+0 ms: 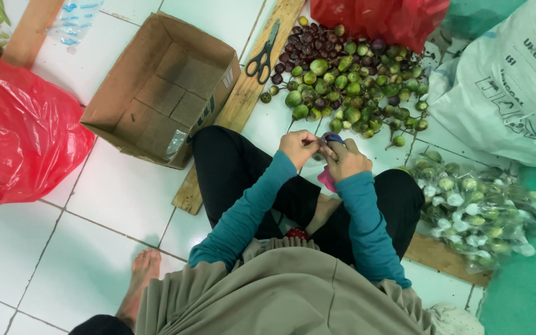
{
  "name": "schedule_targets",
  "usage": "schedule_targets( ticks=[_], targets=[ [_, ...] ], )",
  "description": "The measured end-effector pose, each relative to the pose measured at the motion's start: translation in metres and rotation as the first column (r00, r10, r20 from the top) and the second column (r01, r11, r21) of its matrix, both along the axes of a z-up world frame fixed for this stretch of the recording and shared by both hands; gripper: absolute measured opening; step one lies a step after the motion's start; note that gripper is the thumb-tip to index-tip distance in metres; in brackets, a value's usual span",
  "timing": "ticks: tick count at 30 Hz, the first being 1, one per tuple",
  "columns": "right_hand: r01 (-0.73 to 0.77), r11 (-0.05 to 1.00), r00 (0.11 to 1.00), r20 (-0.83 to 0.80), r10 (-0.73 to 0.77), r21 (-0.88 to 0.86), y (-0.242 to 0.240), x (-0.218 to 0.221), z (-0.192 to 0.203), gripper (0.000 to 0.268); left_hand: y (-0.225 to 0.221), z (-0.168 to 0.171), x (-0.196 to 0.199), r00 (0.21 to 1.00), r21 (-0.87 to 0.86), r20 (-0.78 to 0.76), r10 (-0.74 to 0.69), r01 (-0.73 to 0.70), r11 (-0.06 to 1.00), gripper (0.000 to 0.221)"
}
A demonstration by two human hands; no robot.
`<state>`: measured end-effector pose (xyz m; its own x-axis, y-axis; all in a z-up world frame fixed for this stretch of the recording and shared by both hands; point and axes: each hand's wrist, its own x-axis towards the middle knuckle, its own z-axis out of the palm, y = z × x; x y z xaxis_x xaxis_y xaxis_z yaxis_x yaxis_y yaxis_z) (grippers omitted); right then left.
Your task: Wrapping individual green fruits in small pieces of pink paper and sorting them on the floor.
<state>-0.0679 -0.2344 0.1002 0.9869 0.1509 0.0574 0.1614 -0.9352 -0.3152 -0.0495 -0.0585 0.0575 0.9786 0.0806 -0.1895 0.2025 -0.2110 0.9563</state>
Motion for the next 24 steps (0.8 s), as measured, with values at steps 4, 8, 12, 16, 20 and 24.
schedule_targets(
  ticks=[4, 8, 12, 16, 20, 24],
  targets=[
    [0.02, 1.0, 0.998, -0.053, -0.02, 0.005, -0.006, 0.007, -0.004, 0.03, 0.003, 0.031, -0.005, 1.0, -0.127, -0.017, 0.018, -0.02, 0.992, 0.012],
    [0.044, 0.987, 0.995, -0.094, -0.029, 0.152, -0.015, 0.002, -0.006, 0.022, 0.011, 0.045, -0.01, 0.999, -0.139, -0.046, 0.014, -0.02, 0.99, 0.014],
    [0.149, 0.838, 0.987, -0.131, -0.093, 0.525, -0.024, 0.001, -0.022, 0.019, 0.021, 0.067, -0.012, 0.995, -0.15, -0.084, 0.044, -0.056, 0.987, 0.015],
    [0.235, 0.742, 0.972, -0.169, -0.165, 0.628, -0.043, 0.005, -0.05, 0.023, 0.053, 0.058, -0.006, 0.993, -0.051, -0.098, 0.062, -0.067, 0.996, 0.018],
    [0.408, 0.718, 0.893, -0.408, -0.188, 0.564, -0.057, 0.011, -0.099, 0.03, 0.09, 0.024, -0.01, 0.98, -0.08, -0.075, 0.185, -0.191, 0.978, 0.018],
    [0.472, 0.741, 0.815, -0.558, -0.159, 0.478, -0.063, 0.017, -0.134, 0.044, 0.123, 0.007, -0.014, 0.95, -0.01, 0.006, 0.312, -0.312, 0.95, 0.023]
  ],
)
